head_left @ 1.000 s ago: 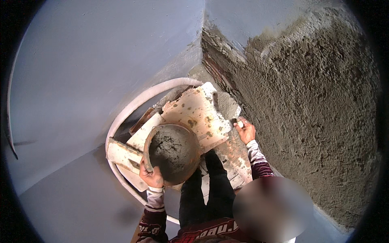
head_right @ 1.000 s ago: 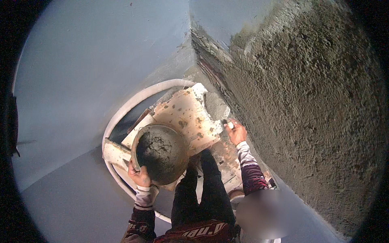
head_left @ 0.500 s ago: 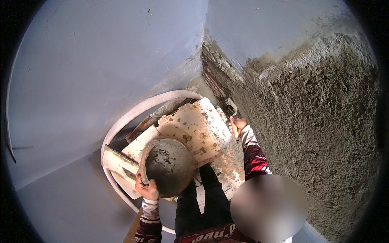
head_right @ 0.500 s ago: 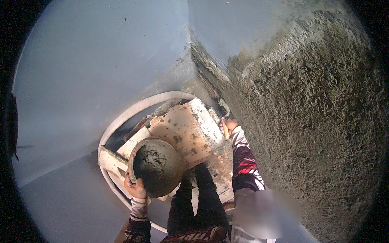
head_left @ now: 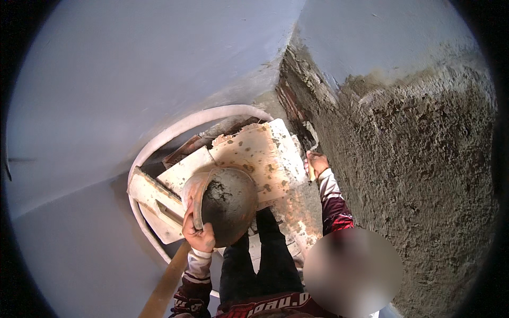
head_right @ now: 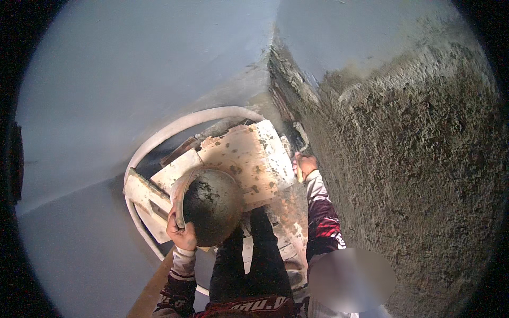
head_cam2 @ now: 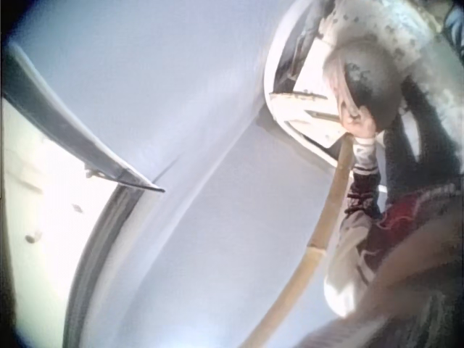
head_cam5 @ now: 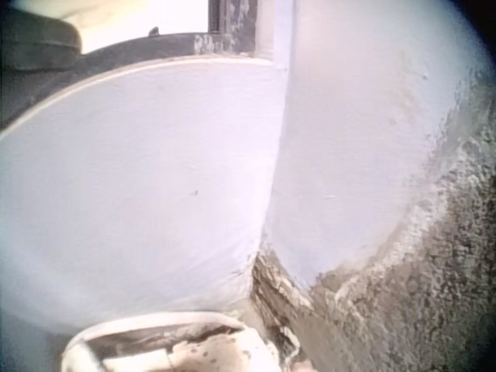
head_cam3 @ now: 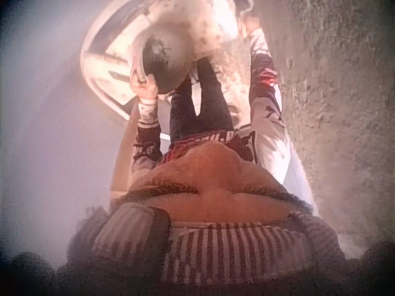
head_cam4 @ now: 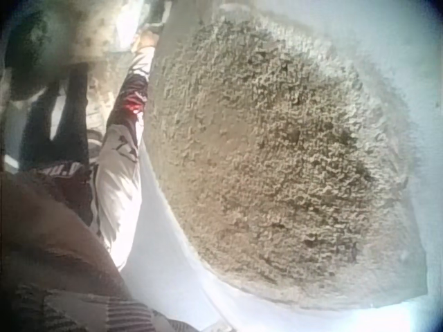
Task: The person scoops wet cement from a bucket with a trowel and applies it to a wall corner, smoothing the surface repeatedly. The person works on a small section of the wall, repeatedly adding and smoothing cement.
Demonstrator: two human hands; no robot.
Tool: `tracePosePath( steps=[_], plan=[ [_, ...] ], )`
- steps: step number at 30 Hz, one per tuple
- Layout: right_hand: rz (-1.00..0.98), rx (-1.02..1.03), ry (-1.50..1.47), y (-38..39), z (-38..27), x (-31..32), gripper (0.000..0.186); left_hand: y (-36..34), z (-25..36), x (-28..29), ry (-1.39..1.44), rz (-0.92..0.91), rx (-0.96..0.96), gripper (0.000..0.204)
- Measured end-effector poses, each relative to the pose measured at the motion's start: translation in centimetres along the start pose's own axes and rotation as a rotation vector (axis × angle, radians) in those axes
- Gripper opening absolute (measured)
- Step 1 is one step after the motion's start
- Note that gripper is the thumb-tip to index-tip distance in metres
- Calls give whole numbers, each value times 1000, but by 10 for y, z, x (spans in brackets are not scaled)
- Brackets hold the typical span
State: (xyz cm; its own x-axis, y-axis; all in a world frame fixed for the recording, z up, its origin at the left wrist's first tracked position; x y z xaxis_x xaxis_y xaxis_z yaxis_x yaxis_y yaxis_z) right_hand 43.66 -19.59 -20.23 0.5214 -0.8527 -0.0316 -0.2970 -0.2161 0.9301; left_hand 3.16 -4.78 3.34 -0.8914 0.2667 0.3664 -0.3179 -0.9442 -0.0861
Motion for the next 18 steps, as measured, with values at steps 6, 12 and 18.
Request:
tracePosePath(
  steps=[6,12,18],
  plan=[
    [-48,32,-40,1,-9,-10,18,1,-9,6,1,13,20,54],
    [-90,-18,1,5,-26,-9,29,-4,-7,0,-41,-37,-38,57],
    [-172,-10,-41,29,-42,-11,25,-3,9,-12,-46,7,-29,50]
  ],
)
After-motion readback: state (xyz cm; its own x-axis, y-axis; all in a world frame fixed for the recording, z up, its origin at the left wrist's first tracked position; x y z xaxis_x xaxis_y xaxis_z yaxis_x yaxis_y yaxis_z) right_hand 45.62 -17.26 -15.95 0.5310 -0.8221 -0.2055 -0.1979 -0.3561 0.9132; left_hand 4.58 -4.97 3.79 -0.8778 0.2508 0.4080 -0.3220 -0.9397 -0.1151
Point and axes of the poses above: each hand's wrist, its own y-axis away from the middle knuckle, its own x-axis out of the back of the hand, z = x × y, the point moved 2 cm from there along -y, towards the middle knuckle, and after that the axes turned 8 degrees about -x, right-handed, at the moved point
